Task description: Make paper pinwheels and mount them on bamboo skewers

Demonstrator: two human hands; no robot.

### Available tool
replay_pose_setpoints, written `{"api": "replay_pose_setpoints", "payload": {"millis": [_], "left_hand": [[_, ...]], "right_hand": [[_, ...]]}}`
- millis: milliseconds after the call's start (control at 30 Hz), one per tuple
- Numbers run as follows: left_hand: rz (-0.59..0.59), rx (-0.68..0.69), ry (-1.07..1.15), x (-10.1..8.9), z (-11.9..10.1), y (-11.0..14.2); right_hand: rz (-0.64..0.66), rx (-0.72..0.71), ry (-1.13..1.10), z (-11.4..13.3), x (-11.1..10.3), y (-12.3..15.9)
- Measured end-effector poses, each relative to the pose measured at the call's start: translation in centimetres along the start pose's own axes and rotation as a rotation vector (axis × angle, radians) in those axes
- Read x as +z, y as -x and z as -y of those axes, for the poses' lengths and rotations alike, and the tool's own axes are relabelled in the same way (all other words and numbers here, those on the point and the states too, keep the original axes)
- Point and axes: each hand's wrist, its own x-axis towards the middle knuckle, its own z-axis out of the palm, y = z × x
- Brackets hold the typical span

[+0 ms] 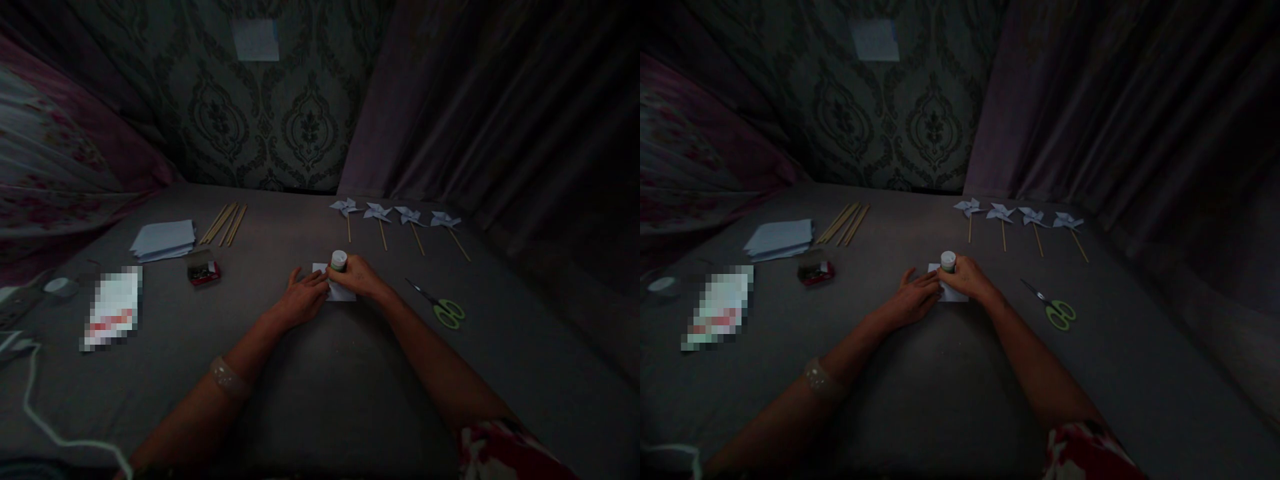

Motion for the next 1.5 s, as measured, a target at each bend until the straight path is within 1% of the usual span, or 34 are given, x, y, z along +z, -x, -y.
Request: {"api": "replay_pose_setpoints", "payload": {"millis": [67,133,200,367,500,667,800,967,1100,1233,1400,1500], "left_hand": [[0.004,0.005,0.014,0.04,0.09,0.01],[0.004,0.009,0.025,0.19,0.27,0.01],[0.002,0.010,0.032,0.35,0.43,0.03],[-0.002,0.014,0.047,0.45,0.49,0.08],[0.008,0.001,0.055,0.26,0.29,0.06],[0.017,-0.011,0.065,0.21,0.24,0.04],[0.015,-0.007,0.069,0.35,0.43,0.01],[0.017,-0.011,0.081,0.30,0.42,-0.01],[0.021,-0.016,0.084,0.06,0.20,-0.01],[0.021,-0.019,0.086,-0.12,0.05,0.00],[0.035,-0.031,0.092,-0.19,-0.01,-0.03],[0.031,-0.032,0.097,-0.08,0.08,-0.02]], "right_hand": [[-0.014,0.002,0.002,-0.04,-0.01,-0.03],[-0.069,0.024,0.008,-0.06,0.18,0.09],[-0.097,0.049,0.008,-0.05,0.36,0.22],[-0.021,0.048,-0.010,0.00,0.23,-0.09],[-0.069,0.033,0.025,0.07,0.16,-0.31],[-0.029,0.004,0.062,0.13,0.03,-0.12],[-0.073,0.016,0.079,0.23,0.02,-0.02],[-0.044,0.006,0.036,0.40,0.18,0.08],[-0.093,0.019,0.054,0.48,0.29,0.08],[-0.030,-0.018,0.065,0.50,0.15,0.03],[-0.070,-0.005,0.082,0.44,0.02,-0.01],[-0.031,-0.002,0.034,0.29,0.14,0.07]]}}
